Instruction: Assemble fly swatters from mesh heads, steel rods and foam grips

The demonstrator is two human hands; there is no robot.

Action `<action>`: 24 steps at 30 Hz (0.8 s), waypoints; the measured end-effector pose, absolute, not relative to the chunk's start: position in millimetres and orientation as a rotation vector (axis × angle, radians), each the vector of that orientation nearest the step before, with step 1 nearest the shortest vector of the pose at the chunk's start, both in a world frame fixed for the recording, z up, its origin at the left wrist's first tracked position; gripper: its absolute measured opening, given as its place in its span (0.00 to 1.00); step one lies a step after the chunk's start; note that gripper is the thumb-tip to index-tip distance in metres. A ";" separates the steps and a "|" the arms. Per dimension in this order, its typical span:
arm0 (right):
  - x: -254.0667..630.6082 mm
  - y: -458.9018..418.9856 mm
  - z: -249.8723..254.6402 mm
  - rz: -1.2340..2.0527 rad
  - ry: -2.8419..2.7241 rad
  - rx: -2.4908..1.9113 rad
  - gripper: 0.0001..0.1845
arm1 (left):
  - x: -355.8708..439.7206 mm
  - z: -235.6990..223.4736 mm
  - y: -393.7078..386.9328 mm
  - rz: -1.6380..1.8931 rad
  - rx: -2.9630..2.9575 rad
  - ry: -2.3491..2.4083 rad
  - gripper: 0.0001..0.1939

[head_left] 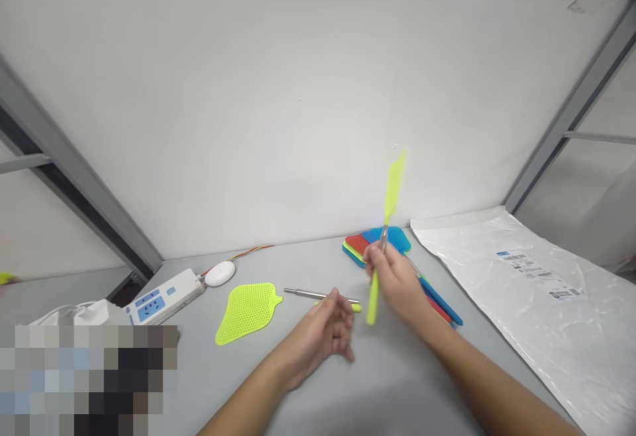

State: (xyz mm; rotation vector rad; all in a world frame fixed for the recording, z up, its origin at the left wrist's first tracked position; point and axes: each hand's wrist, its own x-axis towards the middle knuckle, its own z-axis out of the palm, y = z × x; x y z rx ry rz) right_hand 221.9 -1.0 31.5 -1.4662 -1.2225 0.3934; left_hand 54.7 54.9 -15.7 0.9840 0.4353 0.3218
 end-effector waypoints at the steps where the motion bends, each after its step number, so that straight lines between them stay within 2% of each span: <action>1: 234.6 -3.1 37.7 0.290 -1.226 -1.588 0.19 | 54.2 -14.5 55.1 0.347 1.036 0.453 0.19; 4: 270.1 -12.2 49.8 0.147 -1.373 -2.108 0.20 | 51.2 -11.3 57.6 0.406 1.176 0.505 0.14; 8: 296.0 -20.2 48.8 0.092 -1.582 -2.543 0.21 | 46.5 -9.3 64.7 0.576 1.370 0.632 0.16; 14: 297.0 -6.5 32.2 -0.024 -1.610 -2.649 0.20 | 41.6 -10.7 73.4 0.832 1.770 0.802 0.17; 24: 297.9 0.0 16.1 -0.069 -1.603 -2.600 0.13 | 38.4 -18.5 77.6 0.886 2.098 0.829 0.16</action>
